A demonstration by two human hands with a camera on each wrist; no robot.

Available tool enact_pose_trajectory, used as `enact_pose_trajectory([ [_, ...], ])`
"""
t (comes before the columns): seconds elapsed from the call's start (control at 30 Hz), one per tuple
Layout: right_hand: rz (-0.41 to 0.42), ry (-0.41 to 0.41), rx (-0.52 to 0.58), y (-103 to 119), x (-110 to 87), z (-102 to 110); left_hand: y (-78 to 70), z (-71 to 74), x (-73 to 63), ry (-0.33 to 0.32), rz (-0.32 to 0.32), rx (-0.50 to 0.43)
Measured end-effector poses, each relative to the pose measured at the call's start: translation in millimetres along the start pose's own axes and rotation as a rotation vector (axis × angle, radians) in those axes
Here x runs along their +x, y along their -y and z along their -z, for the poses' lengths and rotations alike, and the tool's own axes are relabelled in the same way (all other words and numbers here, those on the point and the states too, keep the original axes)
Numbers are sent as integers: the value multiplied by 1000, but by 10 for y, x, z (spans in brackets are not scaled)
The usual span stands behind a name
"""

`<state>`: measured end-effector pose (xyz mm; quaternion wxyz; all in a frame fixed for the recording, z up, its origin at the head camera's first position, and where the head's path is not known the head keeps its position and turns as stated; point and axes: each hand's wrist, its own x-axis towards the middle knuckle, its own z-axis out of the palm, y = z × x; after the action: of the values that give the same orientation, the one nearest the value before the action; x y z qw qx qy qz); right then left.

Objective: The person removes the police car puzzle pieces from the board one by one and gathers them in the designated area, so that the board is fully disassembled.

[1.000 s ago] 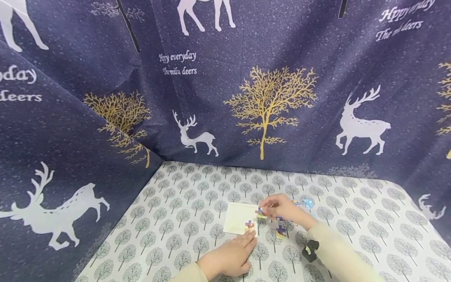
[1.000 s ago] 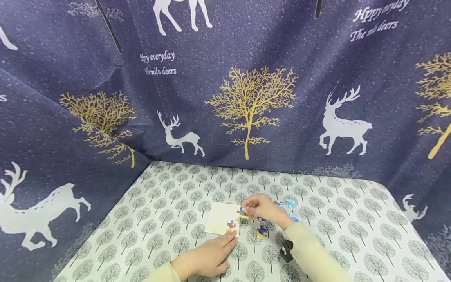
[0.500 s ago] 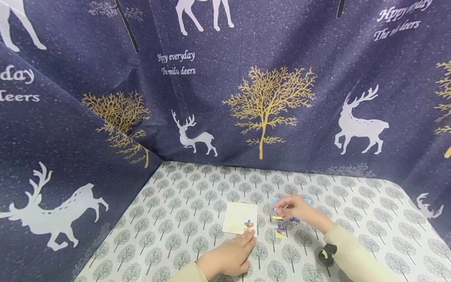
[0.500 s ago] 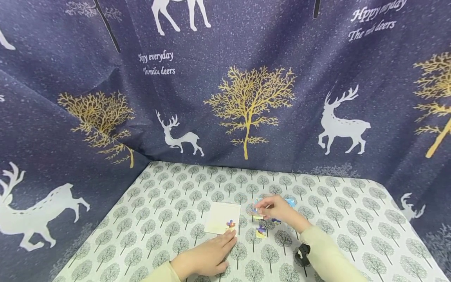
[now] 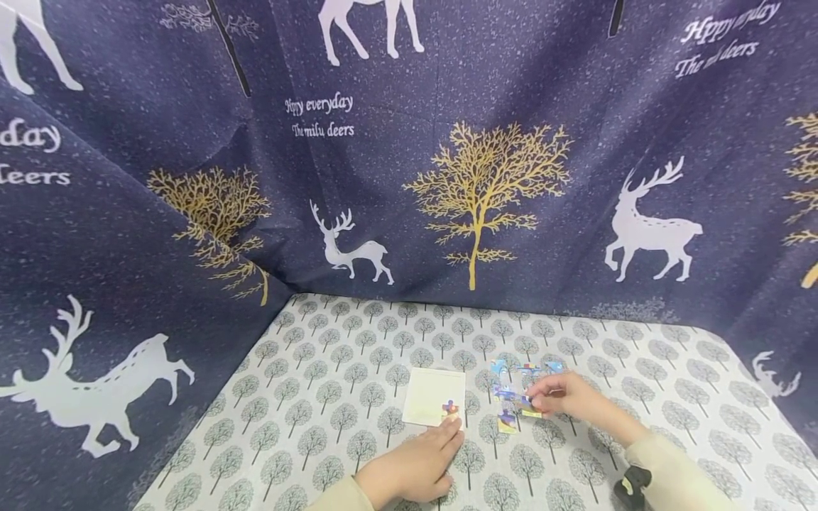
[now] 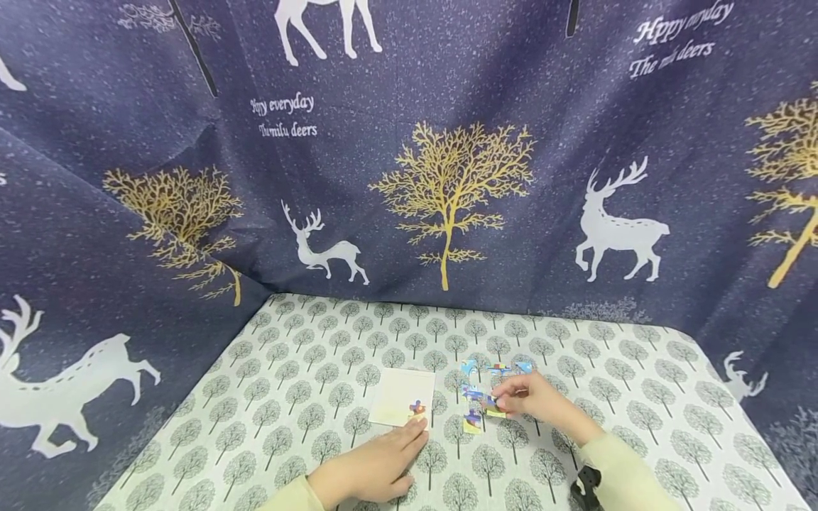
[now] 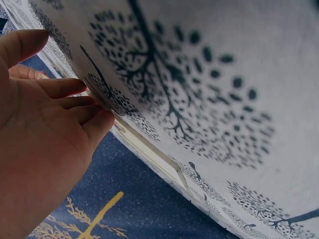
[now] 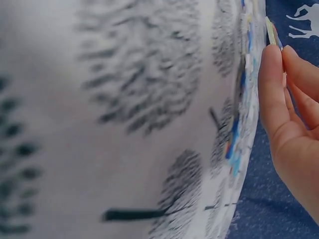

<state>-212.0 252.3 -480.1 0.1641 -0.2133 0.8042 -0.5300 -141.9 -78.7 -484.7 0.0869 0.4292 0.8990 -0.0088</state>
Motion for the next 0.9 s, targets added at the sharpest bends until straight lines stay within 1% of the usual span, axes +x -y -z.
enact_pose_trajectory([
  [0.07, -9, 12, 21, -22, -47, 6, 5, -13, 4, 0, -2, -1],
  [0.23, 10, 56, 40, -75, -141, 12, 19, -32, 11, 8, -3, -14],
  [0.4, 3, 82, 20, -122, -190, 5, 21, -25, 10, 7, -1, -12],
  [0.47, 3, 85, 18, -127, -197, -5, 21, -22, 6, 2, 1, -4],
  [0.57, 15, 92, 52, -129, -192, -27, 25, -27, 3, 1, 5, 0],
  [0.7, 30, 95, 81, -140, -179, -47, 23, -25, -4, 13, 6, -7],
  [0.9, 60, 82, 23, -183, -147, -46, 22, -7, -1, 14, 2, -23],
])
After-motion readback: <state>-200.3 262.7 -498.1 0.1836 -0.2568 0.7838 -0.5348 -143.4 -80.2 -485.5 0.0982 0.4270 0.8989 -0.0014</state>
